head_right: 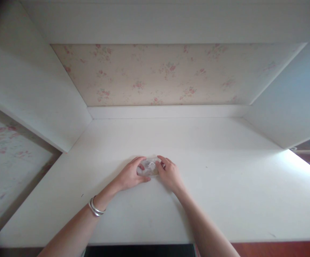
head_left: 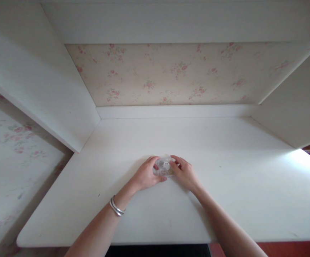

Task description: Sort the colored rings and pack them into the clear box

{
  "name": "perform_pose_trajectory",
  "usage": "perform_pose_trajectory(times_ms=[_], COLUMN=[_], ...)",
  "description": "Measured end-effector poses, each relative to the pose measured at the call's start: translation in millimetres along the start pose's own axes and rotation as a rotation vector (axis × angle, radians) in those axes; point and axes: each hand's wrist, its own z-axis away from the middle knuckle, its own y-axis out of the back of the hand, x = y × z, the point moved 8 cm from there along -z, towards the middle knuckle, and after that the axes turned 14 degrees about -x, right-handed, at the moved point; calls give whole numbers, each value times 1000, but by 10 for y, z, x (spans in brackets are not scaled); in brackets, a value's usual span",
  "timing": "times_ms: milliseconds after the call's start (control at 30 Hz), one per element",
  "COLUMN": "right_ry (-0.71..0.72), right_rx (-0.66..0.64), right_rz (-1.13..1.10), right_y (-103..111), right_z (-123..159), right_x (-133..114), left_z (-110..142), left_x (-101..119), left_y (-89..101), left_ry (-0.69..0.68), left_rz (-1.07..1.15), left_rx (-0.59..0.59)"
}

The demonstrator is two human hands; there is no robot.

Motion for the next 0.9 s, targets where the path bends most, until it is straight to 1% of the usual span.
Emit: perform_pose_trajectory(times_ms=[133, 267, 467, 633, 900], right_ry=[-4, 19, 2, 19, 5], right_rx=[-27, -4, -2, -8, -21], right_rz=[3, 1, 9, 9, -27], right_y=[-16, 1, 0, 5, 3], right_z=[-38, -34, -20, -17, -38], right_x=[24, 12, 3, -4, 62], left_z=[14, 33, 26, 24, 37], left_x=[16, 4, 9, -28, 8], left_y=[-31, -43, -50, -61, -52], left_ry=[-1, 34, 6, 27, 29], left_rz=[23, 15, 23, 31, 18], left_rx=[-13, -12, -38, -18, -15])
